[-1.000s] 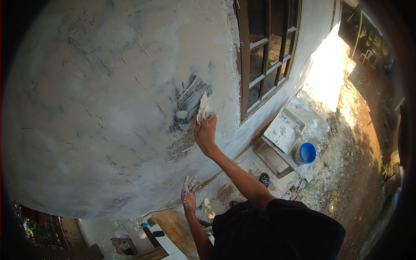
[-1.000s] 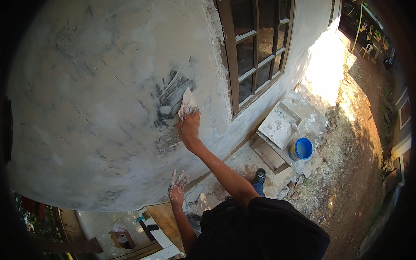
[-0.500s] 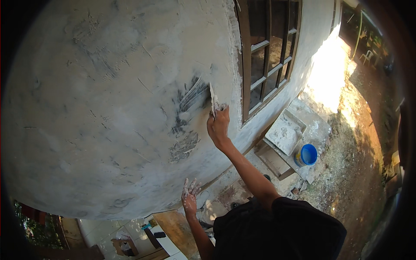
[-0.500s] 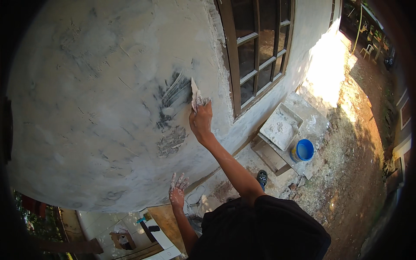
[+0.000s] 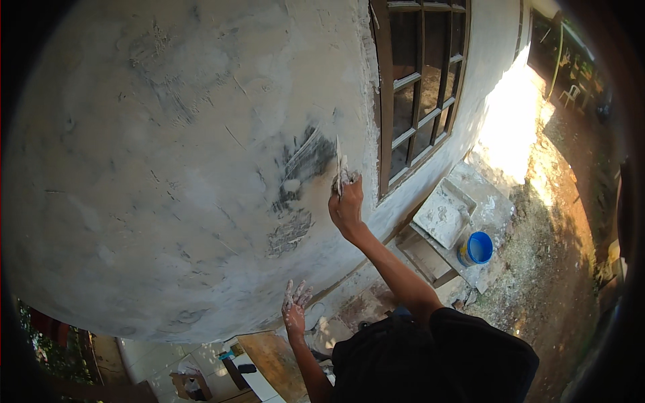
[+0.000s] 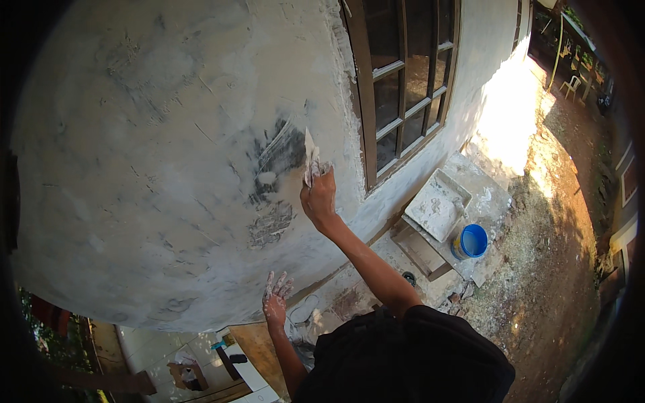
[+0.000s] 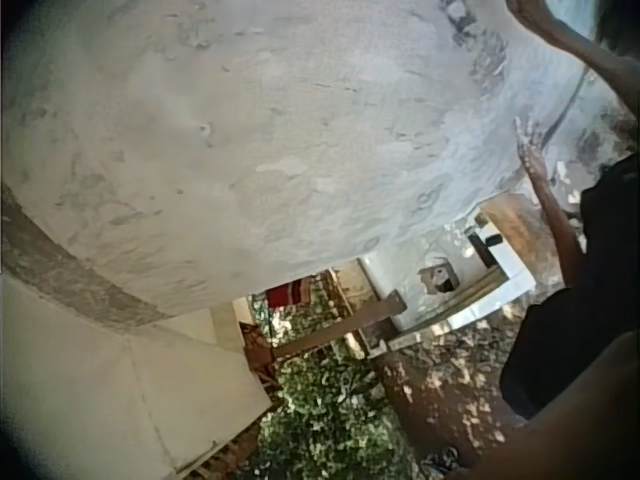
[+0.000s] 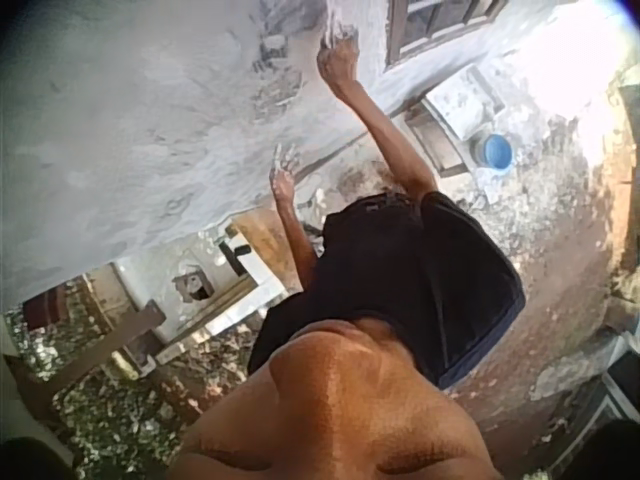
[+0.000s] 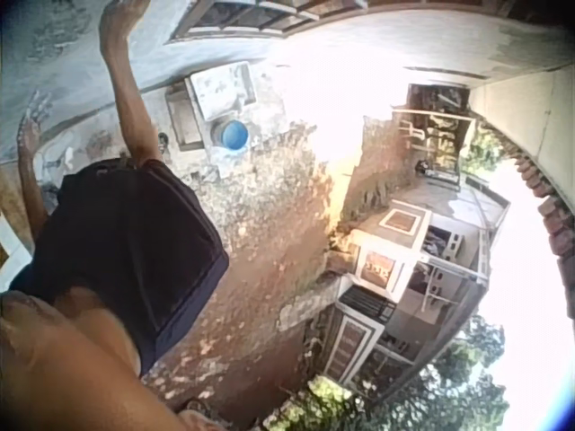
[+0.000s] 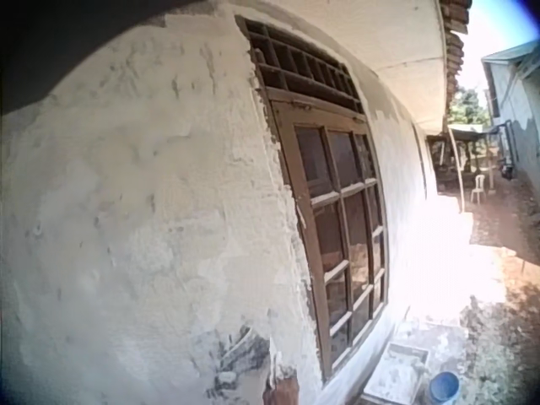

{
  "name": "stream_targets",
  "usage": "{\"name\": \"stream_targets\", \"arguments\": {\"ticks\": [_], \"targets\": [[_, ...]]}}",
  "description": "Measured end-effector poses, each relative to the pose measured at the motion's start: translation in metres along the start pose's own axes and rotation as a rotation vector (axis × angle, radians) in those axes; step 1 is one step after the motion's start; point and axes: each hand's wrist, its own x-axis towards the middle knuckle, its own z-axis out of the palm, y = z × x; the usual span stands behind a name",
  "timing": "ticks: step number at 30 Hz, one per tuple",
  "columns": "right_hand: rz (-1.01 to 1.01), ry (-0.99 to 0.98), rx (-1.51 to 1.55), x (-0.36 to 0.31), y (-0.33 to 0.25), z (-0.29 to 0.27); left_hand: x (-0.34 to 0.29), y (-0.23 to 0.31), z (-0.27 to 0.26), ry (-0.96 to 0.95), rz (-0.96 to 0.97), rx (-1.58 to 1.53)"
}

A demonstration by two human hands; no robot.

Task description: The person applies plaster to an exterior wall using a putty knife.

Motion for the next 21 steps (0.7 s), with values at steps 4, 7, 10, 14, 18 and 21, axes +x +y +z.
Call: {"name": "stream_targets", "arguments": {"ticks": [4,7,10,14,18,21], "targets": [[0.031,-0.091,-0.082,0.035,-0.003,0.029,0.0,-0.007,-0.001,-0.024,0.005,0.01],[0.077,-0.19,-0.106,0.01,-0.015,0.062,-0.003,-0.007,-0.004,-0.002,-0.005,0.008],[0.067,-0.273,-0.094,-0.033,-0.019,0.078,-0.006,-0.005,-0.002,0.014,0.008,0.005],[0.025,-0.402,-0.049,-0.067,-0.021,0.064,-0.011,-0.004,-0.007,0.027,0.03,0.034],[-0.053,-0.378,0.073,-0.046,-0.015,0.003,-0.02,-0.006,-0.01,0.05,0.062,0.025],[-0.113,-0.644,0.179,-0.009,0.009,-0.025,-0.016,-0.011,-0.006,0.031,0.036,-0.062]]}}
